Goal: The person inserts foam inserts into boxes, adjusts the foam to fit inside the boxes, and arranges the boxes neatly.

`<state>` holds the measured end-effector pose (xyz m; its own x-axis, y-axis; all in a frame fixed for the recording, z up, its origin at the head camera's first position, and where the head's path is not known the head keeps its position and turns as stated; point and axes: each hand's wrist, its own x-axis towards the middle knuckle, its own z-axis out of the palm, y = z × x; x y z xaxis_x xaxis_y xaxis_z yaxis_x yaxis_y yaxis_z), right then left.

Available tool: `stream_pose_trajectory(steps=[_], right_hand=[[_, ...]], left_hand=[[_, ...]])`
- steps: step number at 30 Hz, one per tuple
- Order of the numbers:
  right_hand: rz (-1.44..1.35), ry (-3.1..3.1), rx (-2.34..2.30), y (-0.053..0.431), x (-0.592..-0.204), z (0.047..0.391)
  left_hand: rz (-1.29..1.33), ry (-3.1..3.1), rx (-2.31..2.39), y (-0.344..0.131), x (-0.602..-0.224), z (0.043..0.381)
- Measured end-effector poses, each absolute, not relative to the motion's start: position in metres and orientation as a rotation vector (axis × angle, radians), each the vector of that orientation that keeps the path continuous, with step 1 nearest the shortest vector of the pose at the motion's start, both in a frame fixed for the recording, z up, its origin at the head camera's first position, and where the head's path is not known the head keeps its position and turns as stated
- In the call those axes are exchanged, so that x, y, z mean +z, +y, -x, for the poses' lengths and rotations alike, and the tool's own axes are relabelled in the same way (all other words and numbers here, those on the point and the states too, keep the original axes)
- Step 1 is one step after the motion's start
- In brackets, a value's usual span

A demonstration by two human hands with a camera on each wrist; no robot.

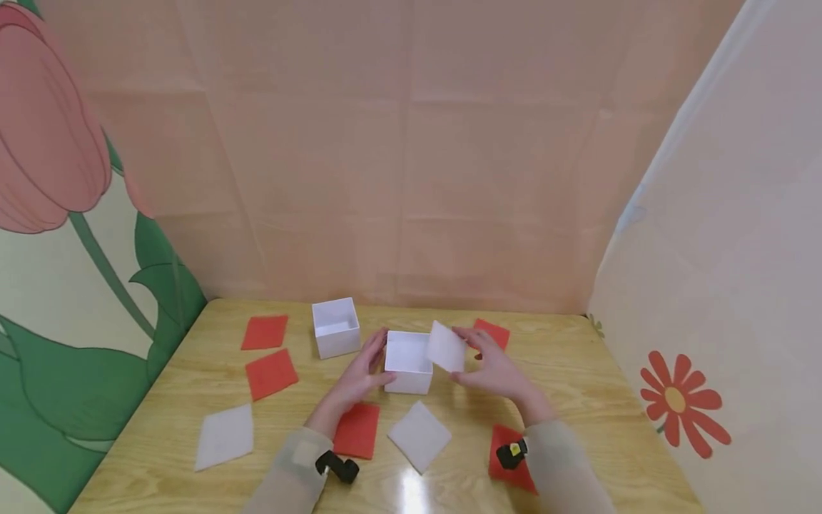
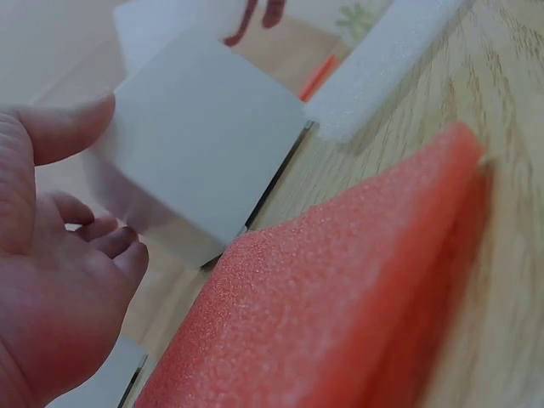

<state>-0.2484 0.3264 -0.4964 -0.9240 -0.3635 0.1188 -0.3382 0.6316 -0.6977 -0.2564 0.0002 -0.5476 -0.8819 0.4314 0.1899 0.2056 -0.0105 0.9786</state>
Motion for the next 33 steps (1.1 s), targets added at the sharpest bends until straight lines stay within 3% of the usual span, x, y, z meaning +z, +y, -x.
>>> stream_pose_trajectory(steps=[13,33], right_hand=[[0.823,2.826,-0.934,0.282,-0.485,0.258],[0.811,2.833,-0.791,0.257,-0.469,0.266]], left_hand=[[-0.607,2.076,1.977,-0.005,-0.549,0.251],[-0.616,2.052,2.012,-0.002,-0.546,0.257]])
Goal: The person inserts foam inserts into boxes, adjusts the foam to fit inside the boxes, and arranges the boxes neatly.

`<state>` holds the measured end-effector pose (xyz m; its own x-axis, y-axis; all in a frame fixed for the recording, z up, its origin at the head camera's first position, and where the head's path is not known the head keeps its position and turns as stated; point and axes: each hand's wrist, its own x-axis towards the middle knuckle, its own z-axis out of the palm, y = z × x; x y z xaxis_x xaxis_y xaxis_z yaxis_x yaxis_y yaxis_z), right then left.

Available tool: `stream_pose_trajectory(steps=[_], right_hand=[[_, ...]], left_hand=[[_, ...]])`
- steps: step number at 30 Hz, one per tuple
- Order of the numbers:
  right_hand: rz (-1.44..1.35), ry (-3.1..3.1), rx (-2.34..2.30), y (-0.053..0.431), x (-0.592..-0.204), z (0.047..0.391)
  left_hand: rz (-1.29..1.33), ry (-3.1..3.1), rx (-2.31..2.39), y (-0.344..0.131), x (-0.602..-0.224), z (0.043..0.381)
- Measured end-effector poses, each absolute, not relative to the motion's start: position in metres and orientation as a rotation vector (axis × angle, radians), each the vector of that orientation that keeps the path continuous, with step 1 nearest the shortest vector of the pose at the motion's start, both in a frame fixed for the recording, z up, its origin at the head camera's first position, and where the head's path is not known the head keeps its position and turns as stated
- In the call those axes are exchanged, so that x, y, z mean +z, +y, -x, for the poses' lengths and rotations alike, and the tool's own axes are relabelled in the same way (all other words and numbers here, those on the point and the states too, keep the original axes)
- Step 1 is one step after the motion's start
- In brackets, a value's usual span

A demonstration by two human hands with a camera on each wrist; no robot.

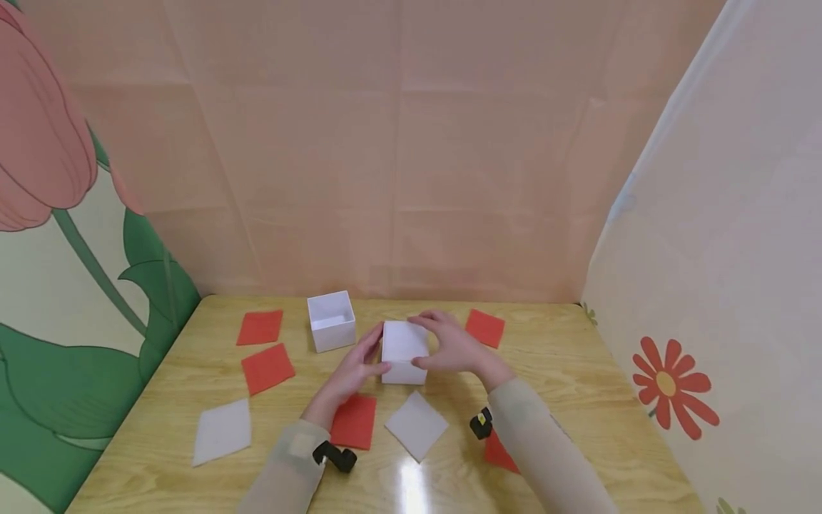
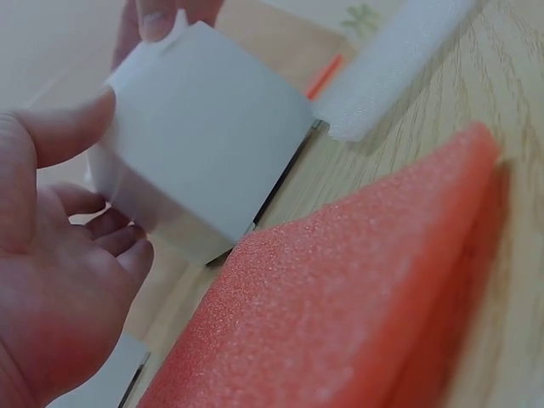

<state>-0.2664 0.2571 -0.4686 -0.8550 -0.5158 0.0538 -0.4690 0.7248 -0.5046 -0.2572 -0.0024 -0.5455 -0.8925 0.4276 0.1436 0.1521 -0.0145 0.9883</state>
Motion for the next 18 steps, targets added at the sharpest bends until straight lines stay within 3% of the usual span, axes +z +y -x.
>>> stream_pose_trajectory(steps=[18], right_hand=[[0.848,2.752,-0.830,0.2645,-0.4771,0.2754]], left_hand=[[-0.606,2.054,2.007,-0.0034,-0.5436,0.2590]])
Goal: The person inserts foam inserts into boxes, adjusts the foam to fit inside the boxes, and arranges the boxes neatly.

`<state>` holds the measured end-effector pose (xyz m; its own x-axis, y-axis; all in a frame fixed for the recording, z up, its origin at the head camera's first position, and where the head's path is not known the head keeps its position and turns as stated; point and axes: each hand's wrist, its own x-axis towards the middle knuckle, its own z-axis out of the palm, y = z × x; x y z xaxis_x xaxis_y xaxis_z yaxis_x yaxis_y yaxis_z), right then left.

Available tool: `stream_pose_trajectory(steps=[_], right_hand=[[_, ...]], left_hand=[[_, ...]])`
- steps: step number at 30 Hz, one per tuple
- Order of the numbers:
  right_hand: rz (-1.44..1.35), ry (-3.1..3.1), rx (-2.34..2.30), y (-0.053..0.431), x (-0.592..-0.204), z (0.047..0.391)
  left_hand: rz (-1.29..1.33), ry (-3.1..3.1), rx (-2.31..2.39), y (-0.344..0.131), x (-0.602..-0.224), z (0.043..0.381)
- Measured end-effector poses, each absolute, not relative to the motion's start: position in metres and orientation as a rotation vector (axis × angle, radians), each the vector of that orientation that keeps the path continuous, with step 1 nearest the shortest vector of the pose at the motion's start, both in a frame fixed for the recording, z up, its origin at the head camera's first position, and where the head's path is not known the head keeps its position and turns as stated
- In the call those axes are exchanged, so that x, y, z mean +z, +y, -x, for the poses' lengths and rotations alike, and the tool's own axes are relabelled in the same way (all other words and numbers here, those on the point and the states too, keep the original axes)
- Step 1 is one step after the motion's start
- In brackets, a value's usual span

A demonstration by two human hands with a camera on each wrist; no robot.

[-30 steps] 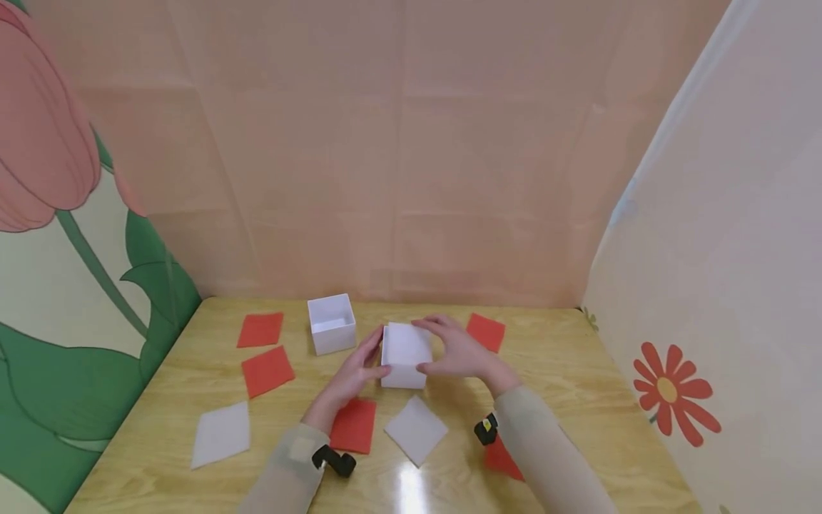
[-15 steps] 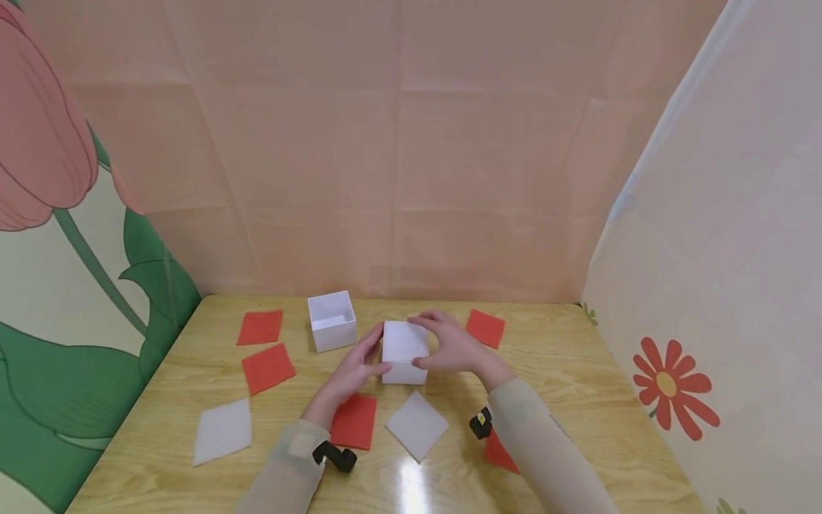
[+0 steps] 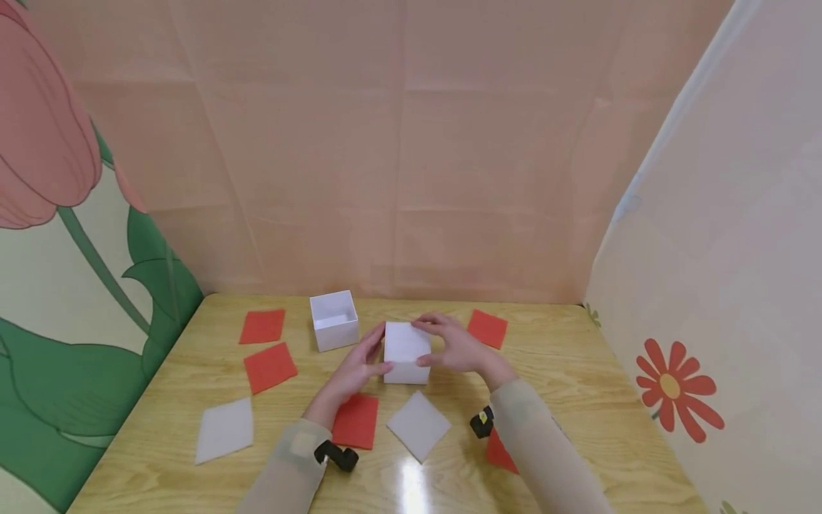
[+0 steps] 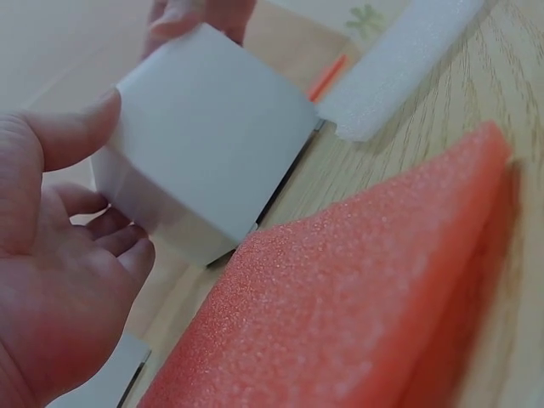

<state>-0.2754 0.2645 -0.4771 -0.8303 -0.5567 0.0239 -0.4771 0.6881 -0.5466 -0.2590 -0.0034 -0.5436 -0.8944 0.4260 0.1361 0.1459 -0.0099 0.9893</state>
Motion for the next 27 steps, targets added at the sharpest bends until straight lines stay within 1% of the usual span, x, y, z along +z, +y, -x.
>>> stream_pose_trajectory(steps=[10,16,22,27], right_hand=[[0.854,2.733,-0.869,0.260,-0.477,0.273],[0.832,2.830,-0.871,0.246,-0.469,0.273],[0.939,2.937,-0.691,0.220,-0.458,0.273],[0.963,2.957,-0.575,0.207,-0.452,0.273]], left_hand=[[-0.599,2.059,1.994,-0.005,-0.543,0.258],[-0.598,2.051,1.987,-0.005,-0.544,0.258],[-0.605,2.050,1.983,-0.005,-0.546,0.259],[-0.594,2.061,1.976,-0.004,-0.548,0.261]])
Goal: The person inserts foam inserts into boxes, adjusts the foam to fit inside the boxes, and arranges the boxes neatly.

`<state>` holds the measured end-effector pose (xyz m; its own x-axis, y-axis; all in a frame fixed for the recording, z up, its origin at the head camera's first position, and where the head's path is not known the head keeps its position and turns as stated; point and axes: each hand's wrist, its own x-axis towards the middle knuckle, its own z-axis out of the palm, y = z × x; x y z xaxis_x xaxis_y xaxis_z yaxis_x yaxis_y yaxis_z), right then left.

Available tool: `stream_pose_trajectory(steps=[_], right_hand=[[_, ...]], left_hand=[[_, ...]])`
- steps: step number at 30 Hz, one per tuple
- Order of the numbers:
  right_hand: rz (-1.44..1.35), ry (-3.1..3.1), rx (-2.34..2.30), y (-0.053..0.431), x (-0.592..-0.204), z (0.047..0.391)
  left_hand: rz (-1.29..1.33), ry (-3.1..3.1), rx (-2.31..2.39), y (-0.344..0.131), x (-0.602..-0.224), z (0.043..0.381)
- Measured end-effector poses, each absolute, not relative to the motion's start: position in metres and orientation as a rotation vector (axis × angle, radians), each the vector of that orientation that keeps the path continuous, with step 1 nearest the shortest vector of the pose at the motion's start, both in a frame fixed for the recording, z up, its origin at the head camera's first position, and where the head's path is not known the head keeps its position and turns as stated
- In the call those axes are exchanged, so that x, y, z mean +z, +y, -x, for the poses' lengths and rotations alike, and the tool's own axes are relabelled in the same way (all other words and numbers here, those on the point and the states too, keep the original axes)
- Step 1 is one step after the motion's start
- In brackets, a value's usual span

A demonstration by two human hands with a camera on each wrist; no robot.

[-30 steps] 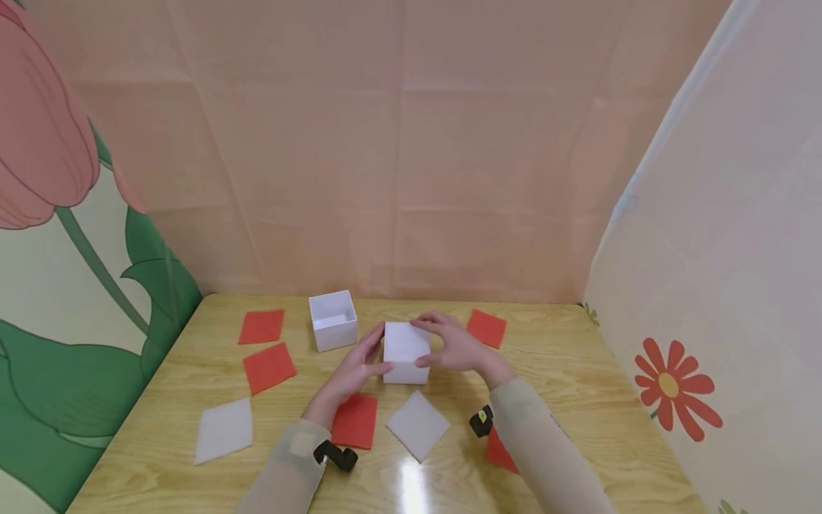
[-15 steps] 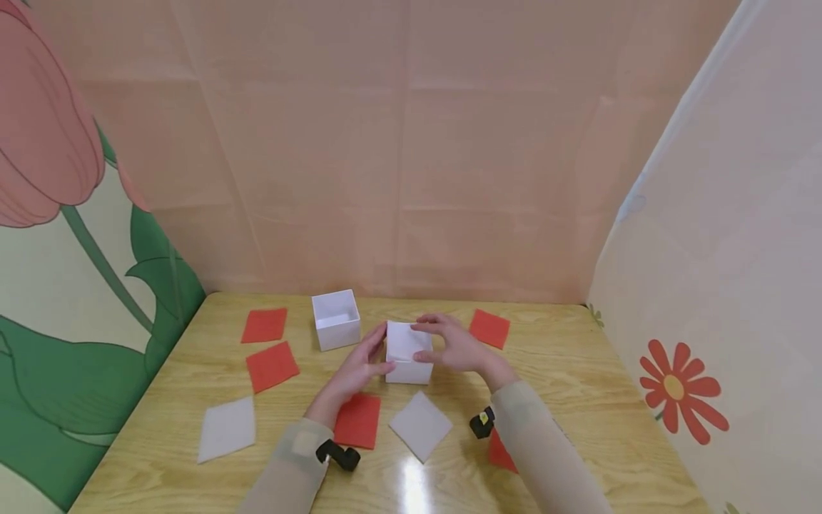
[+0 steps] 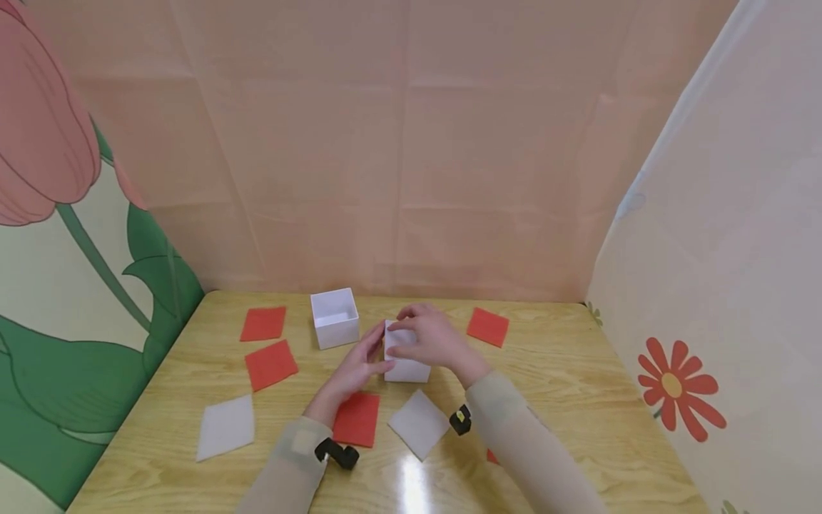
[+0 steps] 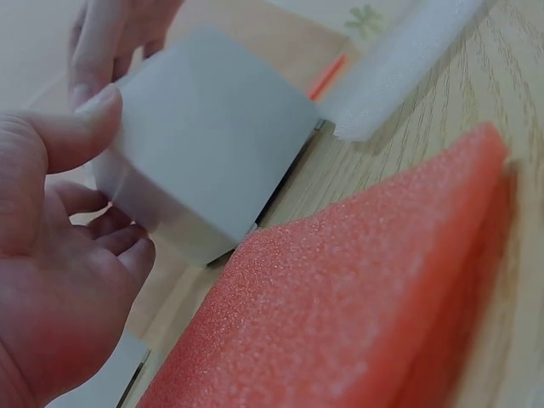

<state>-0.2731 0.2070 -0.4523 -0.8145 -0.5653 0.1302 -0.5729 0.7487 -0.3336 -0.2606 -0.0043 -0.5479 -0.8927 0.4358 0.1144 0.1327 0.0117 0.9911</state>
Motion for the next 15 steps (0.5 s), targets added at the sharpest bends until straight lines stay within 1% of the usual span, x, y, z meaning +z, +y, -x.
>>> stream_pose_trajectory(steps=[8,15], right_hand=[[-0.917,-2.939,0.457,0.203,-0.450,0.274],[-0.835,-2.978,0.341,0.196,-0.443,0.268]], left_hand=[[-0.617,2.061,1.987,-0.004,-0.547,0.260],[-0.598,2.062,1.976,-0.005,-0.543,0.256]])
